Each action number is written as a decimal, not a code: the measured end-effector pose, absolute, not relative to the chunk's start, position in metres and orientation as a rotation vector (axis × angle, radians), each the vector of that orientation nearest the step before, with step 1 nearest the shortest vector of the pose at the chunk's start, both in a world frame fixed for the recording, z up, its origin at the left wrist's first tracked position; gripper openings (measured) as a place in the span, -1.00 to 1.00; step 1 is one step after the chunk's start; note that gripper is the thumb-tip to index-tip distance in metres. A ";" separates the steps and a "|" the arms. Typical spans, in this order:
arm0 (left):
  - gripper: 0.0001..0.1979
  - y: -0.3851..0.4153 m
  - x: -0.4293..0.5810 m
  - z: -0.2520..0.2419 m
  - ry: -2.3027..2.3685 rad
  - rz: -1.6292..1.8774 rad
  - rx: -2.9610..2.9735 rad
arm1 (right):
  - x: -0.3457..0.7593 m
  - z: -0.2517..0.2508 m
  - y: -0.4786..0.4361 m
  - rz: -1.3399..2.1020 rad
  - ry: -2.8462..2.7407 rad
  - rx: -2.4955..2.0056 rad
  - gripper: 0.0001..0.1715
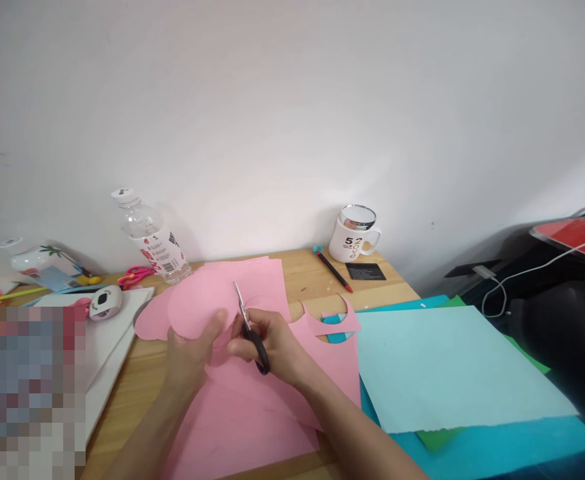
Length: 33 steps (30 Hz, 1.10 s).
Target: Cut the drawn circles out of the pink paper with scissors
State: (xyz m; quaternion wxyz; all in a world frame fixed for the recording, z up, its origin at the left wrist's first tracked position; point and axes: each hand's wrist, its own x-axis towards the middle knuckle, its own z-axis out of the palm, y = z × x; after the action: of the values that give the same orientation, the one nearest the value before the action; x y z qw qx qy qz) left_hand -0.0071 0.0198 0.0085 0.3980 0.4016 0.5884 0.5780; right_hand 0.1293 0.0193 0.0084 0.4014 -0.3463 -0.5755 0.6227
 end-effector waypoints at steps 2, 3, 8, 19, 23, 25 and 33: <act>-0.72 0.020 -0.007 0.009 1.520 1.440 1.008 | 0.129 0.009 0.019 1.578 -1.449 -0.876 -0.84; -0.71 0.020 -0.008 0.010 1.536 1.429 1.003 | 0.129 0.009 0.018 1.582 -1.447 -0.877 -0.86; -0.69 0.020 -0.008 0.011 1.567 1.408 0.981 | 0.129 0.009 0.018 1.584 -1.434 -0.881 -0.91; -0.70 0.021 -0.007 0.013 1.573 1.406 0.982 | 0.129 0.009 0.018 1.564 -1.434 -0.888 -0.85; -0.71 0.021 -0.008 0.010 1.530 1.424 0.991 | 0.129 0.009 0.018 1.543 -1.449 -0.900 -0.81; -0.72 0.021 -0.008 0.009 1.521 1.436 0.994 | 0.129 0.010 0.018 1.549 -1.440 -0.910 -0.83; -0.73 0.022 -0.009 0.008 1.506 1.435 0.996 | 0.128 0.007 0.017 1.591 -1.407 -0.905 -0.87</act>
State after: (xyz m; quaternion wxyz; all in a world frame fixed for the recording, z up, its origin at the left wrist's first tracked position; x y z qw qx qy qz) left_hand -0.0089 0.0219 0.0083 0.4057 0.3947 0.5967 0.5688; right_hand 0.1283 0.0169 0.0070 0.4044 -0.3585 -0.5574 0.6303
